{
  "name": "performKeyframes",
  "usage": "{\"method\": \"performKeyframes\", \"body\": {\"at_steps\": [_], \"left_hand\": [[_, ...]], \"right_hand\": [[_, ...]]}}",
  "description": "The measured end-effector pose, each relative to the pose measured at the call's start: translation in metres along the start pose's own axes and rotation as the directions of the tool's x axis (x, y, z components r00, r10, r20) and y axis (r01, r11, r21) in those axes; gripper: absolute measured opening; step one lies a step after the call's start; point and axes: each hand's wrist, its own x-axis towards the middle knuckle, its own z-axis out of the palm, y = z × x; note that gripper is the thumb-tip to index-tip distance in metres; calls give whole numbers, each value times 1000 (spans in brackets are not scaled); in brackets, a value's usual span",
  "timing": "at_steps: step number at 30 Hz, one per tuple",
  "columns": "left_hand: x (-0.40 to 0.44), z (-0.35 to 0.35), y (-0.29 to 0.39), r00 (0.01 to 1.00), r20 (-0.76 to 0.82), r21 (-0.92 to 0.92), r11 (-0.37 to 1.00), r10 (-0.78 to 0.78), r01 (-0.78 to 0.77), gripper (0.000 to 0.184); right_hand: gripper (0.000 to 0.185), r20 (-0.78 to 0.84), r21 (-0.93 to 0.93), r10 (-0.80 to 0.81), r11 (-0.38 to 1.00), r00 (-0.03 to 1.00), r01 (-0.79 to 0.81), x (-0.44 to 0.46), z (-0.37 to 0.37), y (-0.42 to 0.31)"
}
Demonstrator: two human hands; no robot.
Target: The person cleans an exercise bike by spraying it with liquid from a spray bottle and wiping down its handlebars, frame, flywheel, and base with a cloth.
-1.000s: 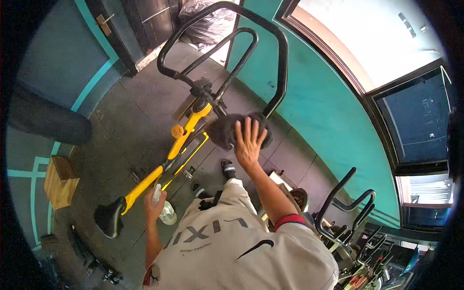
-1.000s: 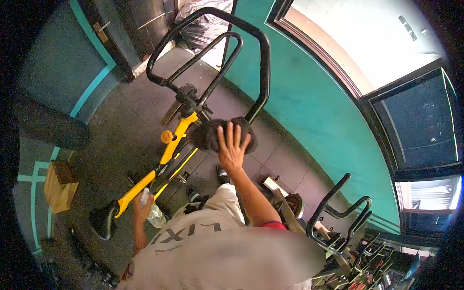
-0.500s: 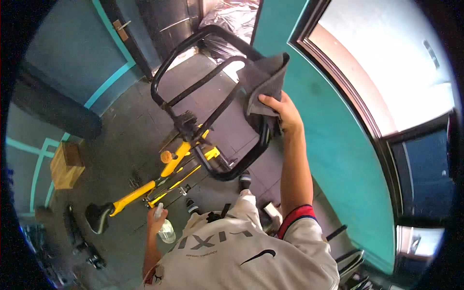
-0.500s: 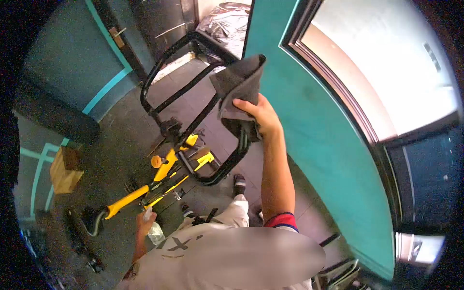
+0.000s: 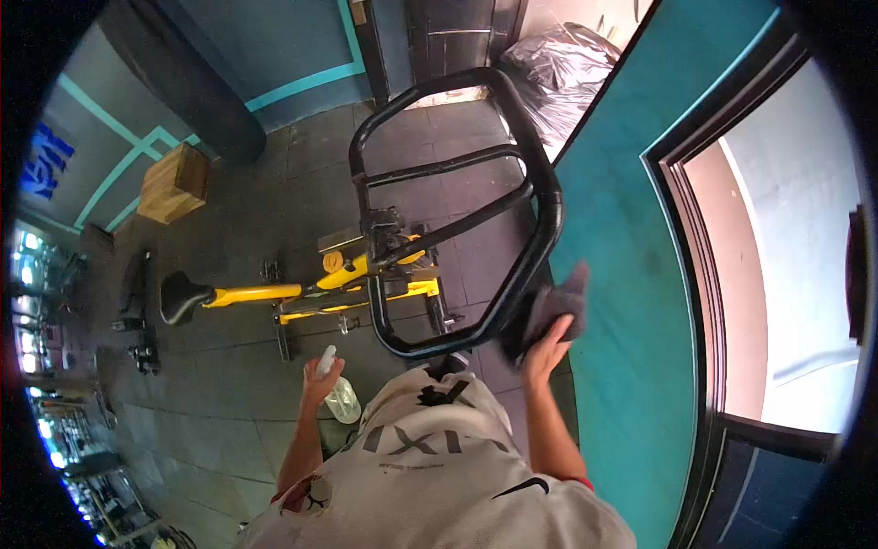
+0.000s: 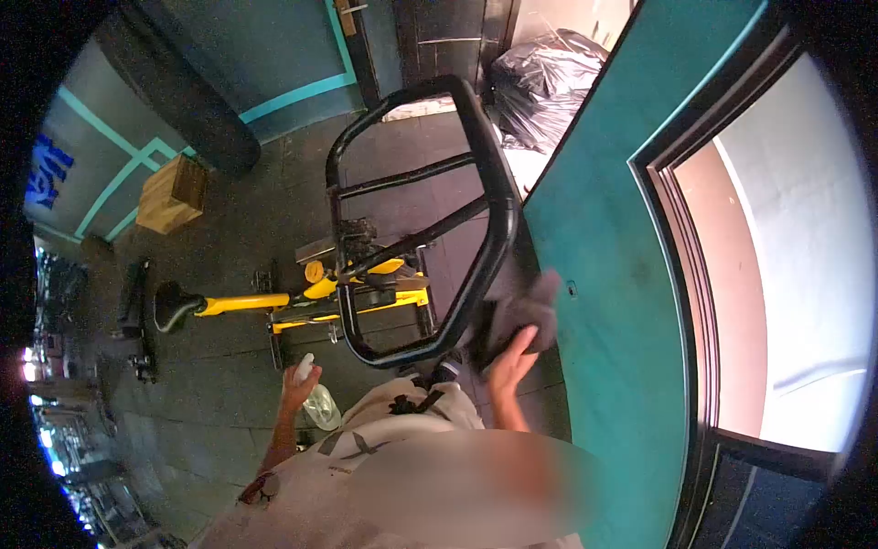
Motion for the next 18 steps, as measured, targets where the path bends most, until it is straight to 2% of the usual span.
{"method": "performKeyframes", "body": {"at_steps": [1, 3, 4, 5, 7, 8, 9, 10, 11, 12, 13, 14, 15, 17, 18], "left_hand": [[-8, 1, -7, 1000, -4, -16, 1000, 7, -7, 34], [-22, 12, -24, 997, -78, -75, 997, 17, -23, 33], [-23, 19, -32, 992, -124, -104, 994, 21, -34, 32], [-25, 24, -35, 994, -86, -107, 993, -66, 57, 32], [-40, 23, -28, 965, -1, -93, 960, -264, 263, 31], [-47, 26, -15, 982, -86, -30, 985, -170, 168, 30], [-54, 29, -3, 983, -169, 48, 995, -73, 82, 29], [-60, 40, -6, 968, -250, 37, 999, -15, 25, 32], [-68, 55, -13, 944, -329, 31, 999, 37, -28, 34], [-76, 61, -29, 951, -244, 0, 981, -188, 194, 34], [-88, 72, -28, 928, -266, -61, 965, -262, 255, 34], [-94, 87, -23, 900, -283, -124, 943, -331, 307, 35], [-96, 104, -12, 870, -296, -187, 917, -394, 352, 36], [-103, 140, 22, 794, -441, -81, 899, -419, 430, 37], [-108, 156, 44, 750, -507, -33, 879, -425, 475, 37]], "right_hand": [[49, 4, -26, -192, 981, 981, 192, 23, -7, 12], [45, 237, -305, -451, 806, 860, 507, 59, 3, 8], [44, 403, -290, -538, 692, 740, 661, 74, 17, 5], [44, 549, -222, -599, 569, 583, 792, 86, 34, -5], [44, 837, -70, -494, 331, 236, 941, 89, 76, -9], [42, 983, -180, 55, 191, 173, 965, 89, 102, -10], [44, 809, -92, 585, 36, 53, 995, 89, 128, -10], [50, 945, 280, 247, -271, -215, 921, 79, 141, -23], [54, 932, 284, -151, -257, -329, 924, 74, 159, 9], [59, 966, 254, -39, -43, -255, 966, 55, 179, -5], [59, 961, 275, -22, 34, -274, 961, 43, 197, 7], [49, 942, 297, 140, 74, -305, 952, 37, 208, -13], [45, 931, 352, 80, 50, -355, 934, 43, 210, -8], [39, 892, 451, -40, 0, -451, 892, 66, 200, 0], [38, 884, 456, -92, -50, -459, 889, 85, 192, -4]]}}
